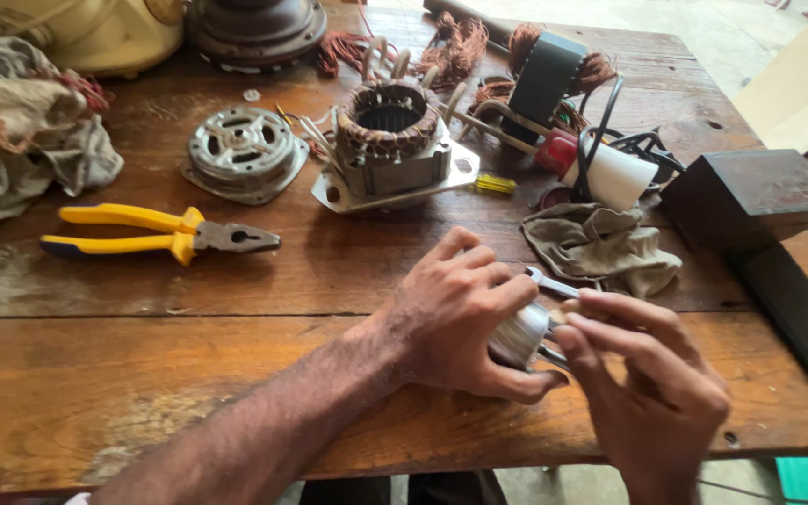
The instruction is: The person works on a small electric motor component at a wooden workbench, holding the aluminum housing steady with one hand while using a screwdriver-like tool on its parts. They then press and fit the rotor assembly into the housing by hand, repositioning the part repeatedly to seat it.
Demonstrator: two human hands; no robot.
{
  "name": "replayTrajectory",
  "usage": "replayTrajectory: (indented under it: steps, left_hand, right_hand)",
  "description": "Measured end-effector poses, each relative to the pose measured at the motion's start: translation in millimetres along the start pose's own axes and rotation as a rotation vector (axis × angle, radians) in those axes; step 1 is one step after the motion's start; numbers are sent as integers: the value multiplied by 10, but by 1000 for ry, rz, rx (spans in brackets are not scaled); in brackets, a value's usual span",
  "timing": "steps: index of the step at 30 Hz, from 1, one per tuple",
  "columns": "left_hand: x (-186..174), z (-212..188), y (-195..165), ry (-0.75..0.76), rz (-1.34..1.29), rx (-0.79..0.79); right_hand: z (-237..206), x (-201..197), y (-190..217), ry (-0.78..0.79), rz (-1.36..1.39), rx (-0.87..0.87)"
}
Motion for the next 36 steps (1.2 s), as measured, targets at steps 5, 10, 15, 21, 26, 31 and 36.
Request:
replayTrajectory:
  steps: [5, 10, 15, 21, 26, 31, 36]
  left_hand:
    - [20, -5, 21, 4, -26, 1]
    - [-13, -1, 9, -19, -18, 16]
    - [-13, 7, 5, -20, -33, 15]
    - [14, 15, -7, 10, -41, 48]
    - [37, 9, 29, 48, -154, 99]
    - [82, 16, 58, 48, -184, 93]
    - [57, 27, 50, 0, -163, 88]
  right_hand:
    - [-23, 43, -271, 52, 232, 125]
    - [64, 91, -277, 90, 399, 108]
    - [145, 51, -68, 246, 194, 48]
    - [227, 79, 229, 363, -224, -137]
    - [277, 104, 398, 415, -279, -168]
    - [311, 157, 459, 431, -325, -139]
    - [271, 204, 595, 440, -259, -323]
Point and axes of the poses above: each hand's wrist, its own z-axis towards the middle knuckle, its own x-axis out of the palm, y = z × x, the point moved 10 cm from there along z, towards the middle knuckle, and after that the axes turned 15 degrees about y, right-handed, at the moved point
